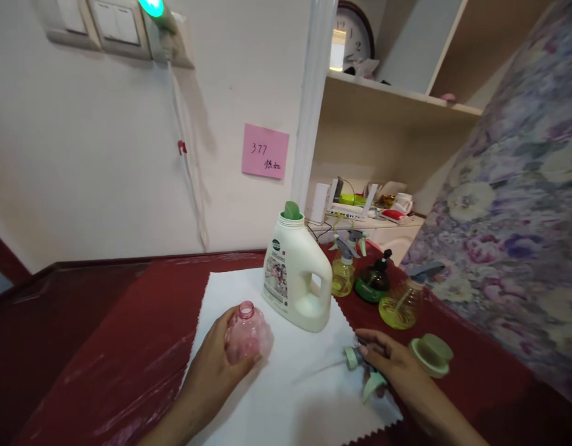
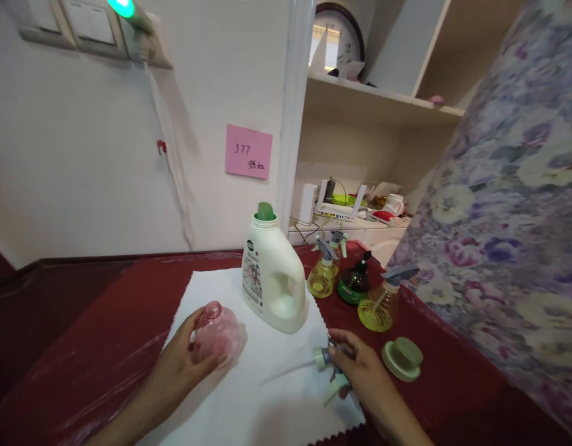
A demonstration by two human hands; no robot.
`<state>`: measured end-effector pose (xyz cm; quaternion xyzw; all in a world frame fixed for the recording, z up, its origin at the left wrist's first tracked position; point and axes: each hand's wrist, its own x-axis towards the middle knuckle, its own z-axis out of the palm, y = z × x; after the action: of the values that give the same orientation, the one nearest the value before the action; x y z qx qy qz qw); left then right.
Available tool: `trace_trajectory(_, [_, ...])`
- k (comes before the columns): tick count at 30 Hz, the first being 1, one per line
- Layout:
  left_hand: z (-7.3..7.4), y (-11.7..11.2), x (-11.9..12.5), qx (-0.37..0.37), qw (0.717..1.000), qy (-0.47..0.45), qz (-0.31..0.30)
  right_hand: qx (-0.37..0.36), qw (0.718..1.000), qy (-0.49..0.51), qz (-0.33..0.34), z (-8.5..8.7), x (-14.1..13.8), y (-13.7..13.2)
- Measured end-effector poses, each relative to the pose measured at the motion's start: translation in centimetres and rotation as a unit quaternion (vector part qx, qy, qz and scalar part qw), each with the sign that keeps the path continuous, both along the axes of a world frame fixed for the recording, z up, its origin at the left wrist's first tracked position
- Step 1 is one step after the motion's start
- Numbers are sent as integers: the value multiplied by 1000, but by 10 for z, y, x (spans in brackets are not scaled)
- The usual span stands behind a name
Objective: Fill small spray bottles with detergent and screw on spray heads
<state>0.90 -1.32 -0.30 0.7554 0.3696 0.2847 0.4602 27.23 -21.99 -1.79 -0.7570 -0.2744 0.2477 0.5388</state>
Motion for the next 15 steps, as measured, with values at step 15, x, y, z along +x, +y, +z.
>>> trace_trajectory(15, [-4,3,3,3,1000,20,2,-285,871,-387,99,28,-13,-13])
